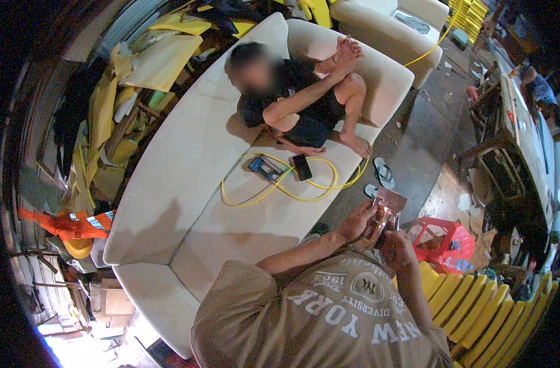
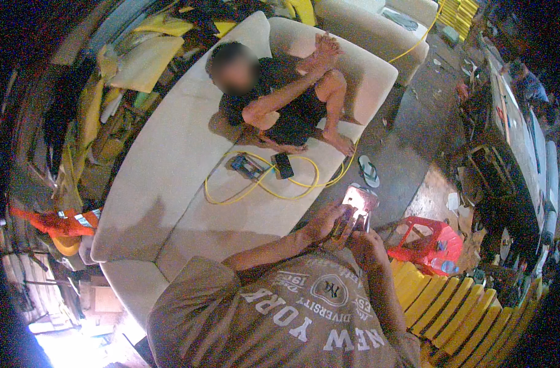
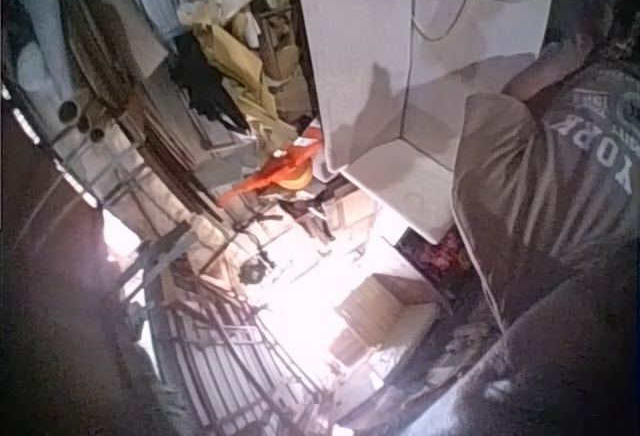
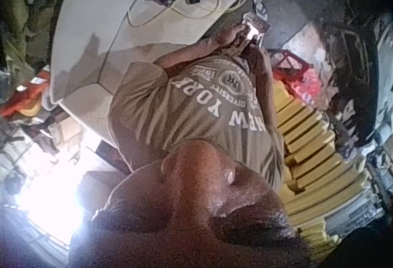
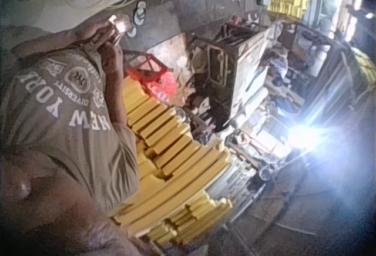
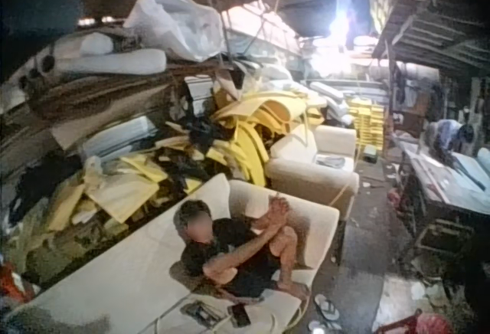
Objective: The person loads a staple gun with staples and prepares to attach a yellow foam piece to a wooden frame. They handle the foam and frame, then load the tool with staples from a container.
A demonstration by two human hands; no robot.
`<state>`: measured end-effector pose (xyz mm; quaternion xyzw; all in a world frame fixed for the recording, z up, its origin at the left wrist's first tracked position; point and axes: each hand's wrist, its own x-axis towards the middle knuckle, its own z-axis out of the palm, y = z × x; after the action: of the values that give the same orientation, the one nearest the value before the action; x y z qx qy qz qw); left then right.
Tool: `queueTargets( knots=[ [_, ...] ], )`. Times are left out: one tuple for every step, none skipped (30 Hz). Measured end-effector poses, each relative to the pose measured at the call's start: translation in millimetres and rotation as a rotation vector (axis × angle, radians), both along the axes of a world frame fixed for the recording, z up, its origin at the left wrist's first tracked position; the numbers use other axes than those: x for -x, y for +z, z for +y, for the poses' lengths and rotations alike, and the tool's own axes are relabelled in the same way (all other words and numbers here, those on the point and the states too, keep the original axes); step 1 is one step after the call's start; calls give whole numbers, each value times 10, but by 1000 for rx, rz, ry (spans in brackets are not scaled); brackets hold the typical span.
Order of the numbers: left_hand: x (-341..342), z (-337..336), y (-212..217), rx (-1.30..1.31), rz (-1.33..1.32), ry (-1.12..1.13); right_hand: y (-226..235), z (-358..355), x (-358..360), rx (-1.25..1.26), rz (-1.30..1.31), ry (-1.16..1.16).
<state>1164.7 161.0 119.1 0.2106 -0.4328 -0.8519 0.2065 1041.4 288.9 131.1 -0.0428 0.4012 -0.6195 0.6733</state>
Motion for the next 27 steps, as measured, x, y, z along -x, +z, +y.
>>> queueTargets(
  knots=[
    [5,-3,49,-40,4,-7,72,-31,-23,23,-9,-5],
    [4,-13,12,-138,50,-31,109,-43,-27,34,-8,1],
    [19,-8,-57,-239,96,-63,145,-25,-18,44,-5,-1],
    [62,14,36,-353,144,-111,176,42,10,42,5,-18],
    [43,10,138,-282,37,-80,135,68,40,15,4,-12],
    [54,16,-52,-422,108,-170,238,6,-29,26,66,-61],
    [45,-28,-115,-420,194,-274,-10,119,114,25,62,10],
    [28,-61,-178,-421,283,-378,-245,258,250,23,57,77],
    [11,-32,-328,-343,170,-329,-144,267,227,40,35,2],
    [4,1,-439,-256,58,-287,40,182,118,60,13,-81],
    [-33,6,-367,-285,50,-333,143,148,77,86,-5,-159],
    [-86,-2,-140,-292,-4,-367,134,207,121,87,-11,-181],
    [-137,16,-329,-220,-44,-375,95,251,153,89,-18,-192],
    [-171,48,-518,-147,-83,-381,75,294,180,92,-25,-201],
    [-186,67,-491,-153,-148,-402,135,304,178,102,-52,-243],
    [-197,87,-449,-156,-213,-422,127,340,186,83,-73,-291],
    [-197,101,-428,-158,-278,-440,109,382,194,65,-95,-337],
    [-195,105,-440,-120,-281,-470,96,439,187,48,-116,-385],
    [-186,102,-471,-82,-284,-496,-85,513,227,47,-186,-409],
    [-172,100,-492,-43,-285,-521,-235,643,240,64,-192,-419],
    [-160,94,-447,-107,-336,-517,-200,653,223,82,-198,-422],
    [-146,83,-379,-32,-343,-515,-173,677,218,100,-204,-423],
    [-131,71,-302,42,-348,-513,-222,729,224,83,-210,-446],
    [-111,67,-220,119,-353,-509,-265,751,221,68,-218,-467],
    [-83,81,-134,99,-381,-498,-296,784,220,53,-226,-488],
    [-63,97,-110,114,-385,-530,-311,838,227,52,-197,-480],
    [-60,102,-95,129,-391,-555,-202,809,223,53,-171,-463]
  ],
)
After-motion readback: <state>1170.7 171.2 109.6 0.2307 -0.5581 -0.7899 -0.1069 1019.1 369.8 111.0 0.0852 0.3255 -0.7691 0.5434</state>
